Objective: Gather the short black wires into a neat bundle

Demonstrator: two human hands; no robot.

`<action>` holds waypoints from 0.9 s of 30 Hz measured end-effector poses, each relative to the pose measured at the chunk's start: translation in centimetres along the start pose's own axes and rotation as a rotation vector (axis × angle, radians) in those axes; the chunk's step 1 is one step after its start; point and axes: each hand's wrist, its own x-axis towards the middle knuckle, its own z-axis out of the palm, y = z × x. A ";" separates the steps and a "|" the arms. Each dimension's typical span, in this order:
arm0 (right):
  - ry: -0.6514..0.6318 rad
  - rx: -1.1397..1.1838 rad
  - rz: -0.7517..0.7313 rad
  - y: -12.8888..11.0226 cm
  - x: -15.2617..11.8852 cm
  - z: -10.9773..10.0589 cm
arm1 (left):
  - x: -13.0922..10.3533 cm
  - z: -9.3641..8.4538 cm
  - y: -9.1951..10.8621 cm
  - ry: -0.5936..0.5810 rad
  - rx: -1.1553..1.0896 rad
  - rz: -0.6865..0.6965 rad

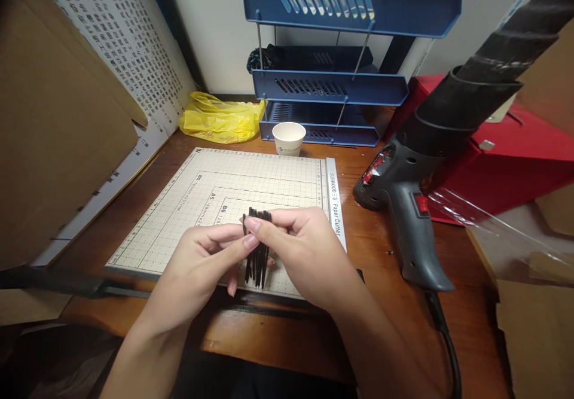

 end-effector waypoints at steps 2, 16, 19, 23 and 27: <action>0.029 -0.006 0.016 0.1 0.0 0.0 | 0.0 0.0 0.0 0.000 0.002 -0.012; 0.056 -0.018 -0.008 0.1 0.1 -0.1 | 0.4 0.0 0.4 0.003 -0.093 -0.057; 0.036 -0.045 -0.020 0.0 0.1 -0.1 | 0.4 0.0 0.4 0.003 -0.086 -0.066; 0.042 -0.083 -0.009 -0.1 0.1 -0.2 | 0.4 0.0 0.4 -0.026 -0.036 -0.074; 0.009 -0.093 0.013 0.0 0.2 -0.3 | 0.4 0.0 0.5 -0.048 0.007 -0.087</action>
